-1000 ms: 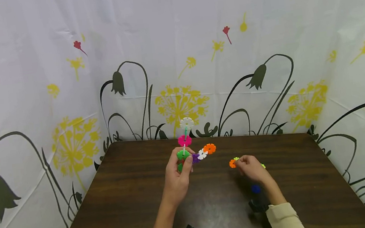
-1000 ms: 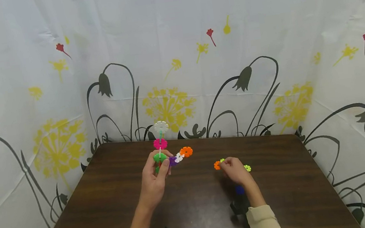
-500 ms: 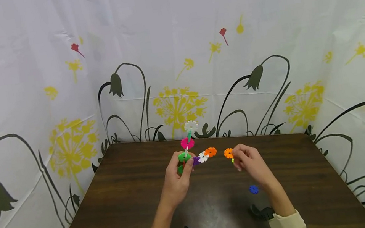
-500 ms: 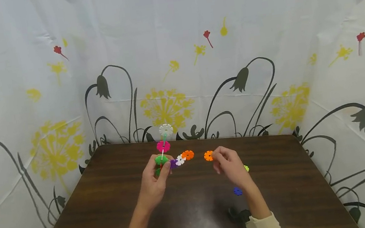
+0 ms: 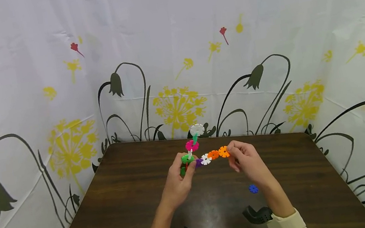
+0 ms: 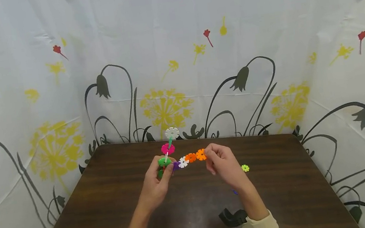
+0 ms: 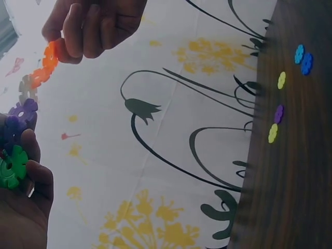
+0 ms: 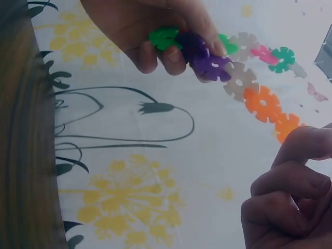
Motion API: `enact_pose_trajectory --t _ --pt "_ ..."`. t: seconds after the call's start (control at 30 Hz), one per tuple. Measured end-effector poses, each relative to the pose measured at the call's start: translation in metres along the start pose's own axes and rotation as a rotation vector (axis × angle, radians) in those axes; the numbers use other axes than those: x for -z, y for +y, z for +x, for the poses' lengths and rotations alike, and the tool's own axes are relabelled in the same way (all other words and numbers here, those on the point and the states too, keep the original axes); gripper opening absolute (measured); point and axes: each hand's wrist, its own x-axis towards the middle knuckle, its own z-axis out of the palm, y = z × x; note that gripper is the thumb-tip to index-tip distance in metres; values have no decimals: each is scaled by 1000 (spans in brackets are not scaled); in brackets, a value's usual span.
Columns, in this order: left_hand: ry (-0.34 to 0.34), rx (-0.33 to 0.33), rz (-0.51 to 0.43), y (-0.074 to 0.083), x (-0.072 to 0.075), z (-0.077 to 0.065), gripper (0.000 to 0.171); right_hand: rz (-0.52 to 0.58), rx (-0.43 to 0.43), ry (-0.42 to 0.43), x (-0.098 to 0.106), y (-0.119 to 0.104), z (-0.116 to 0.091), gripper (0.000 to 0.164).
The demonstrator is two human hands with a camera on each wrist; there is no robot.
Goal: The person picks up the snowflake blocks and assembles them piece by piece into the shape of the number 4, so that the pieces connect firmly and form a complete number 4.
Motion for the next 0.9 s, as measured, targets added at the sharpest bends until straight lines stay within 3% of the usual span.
enact_pose_trajectory --t 0.53,0.9 --pt "-45 -15 -1 -2 -1 1 12 -15 -16 -36 1 -1 -1 34" --pt "-80 -133 32 -5 3 0 11 14 -18 -122 2 -7 -2 30"
